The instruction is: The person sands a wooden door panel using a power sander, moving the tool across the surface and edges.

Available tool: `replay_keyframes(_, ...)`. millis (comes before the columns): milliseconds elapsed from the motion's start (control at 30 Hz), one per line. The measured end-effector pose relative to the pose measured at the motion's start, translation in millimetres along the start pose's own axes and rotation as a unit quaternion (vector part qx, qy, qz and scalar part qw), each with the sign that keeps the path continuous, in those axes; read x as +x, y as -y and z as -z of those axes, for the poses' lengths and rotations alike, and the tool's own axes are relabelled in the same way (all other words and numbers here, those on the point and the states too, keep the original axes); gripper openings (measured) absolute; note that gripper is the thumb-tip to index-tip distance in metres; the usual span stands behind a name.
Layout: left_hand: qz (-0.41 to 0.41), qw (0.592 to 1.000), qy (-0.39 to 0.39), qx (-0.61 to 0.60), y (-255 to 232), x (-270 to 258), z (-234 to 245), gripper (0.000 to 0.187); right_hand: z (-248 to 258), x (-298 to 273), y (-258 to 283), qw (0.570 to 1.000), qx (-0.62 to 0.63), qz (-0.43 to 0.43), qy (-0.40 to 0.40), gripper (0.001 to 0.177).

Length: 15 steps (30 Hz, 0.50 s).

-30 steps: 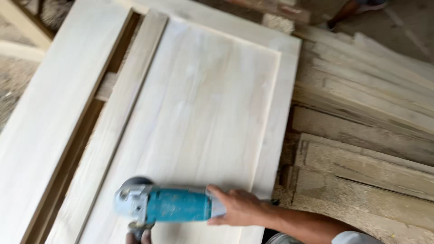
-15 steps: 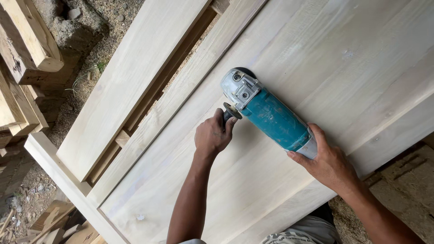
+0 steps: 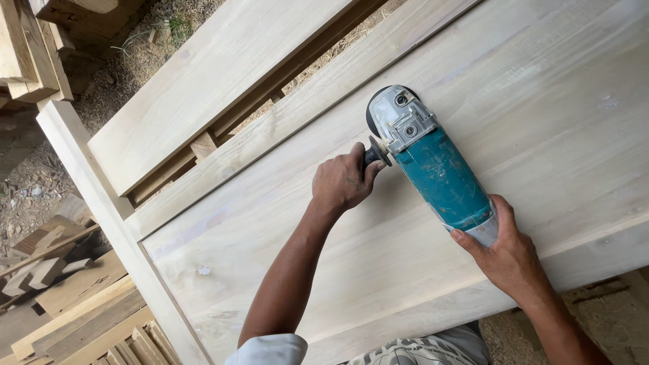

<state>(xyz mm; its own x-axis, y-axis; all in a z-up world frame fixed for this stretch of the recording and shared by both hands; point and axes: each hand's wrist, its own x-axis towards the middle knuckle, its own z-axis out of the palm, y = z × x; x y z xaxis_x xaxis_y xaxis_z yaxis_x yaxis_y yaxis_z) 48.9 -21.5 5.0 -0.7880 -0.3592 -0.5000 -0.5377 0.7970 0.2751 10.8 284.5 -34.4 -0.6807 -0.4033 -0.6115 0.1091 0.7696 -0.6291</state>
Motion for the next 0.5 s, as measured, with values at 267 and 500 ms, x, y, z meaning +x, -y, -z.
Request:
replay_keyframes(267, 0.068, 0.997, -0.002, -0.029, 64, -53, -4, 0.048, -45, -15, 31, 0.997, -0.043, 0.014, 0.063, 0.100)
replay_keyframes(500, 0.097, 0.993, -0.050, -0.045, 106, -85, -6, 0.043, -71, -20, 56, 0.992, -0.057, 0.068, 0.086, 0.099)
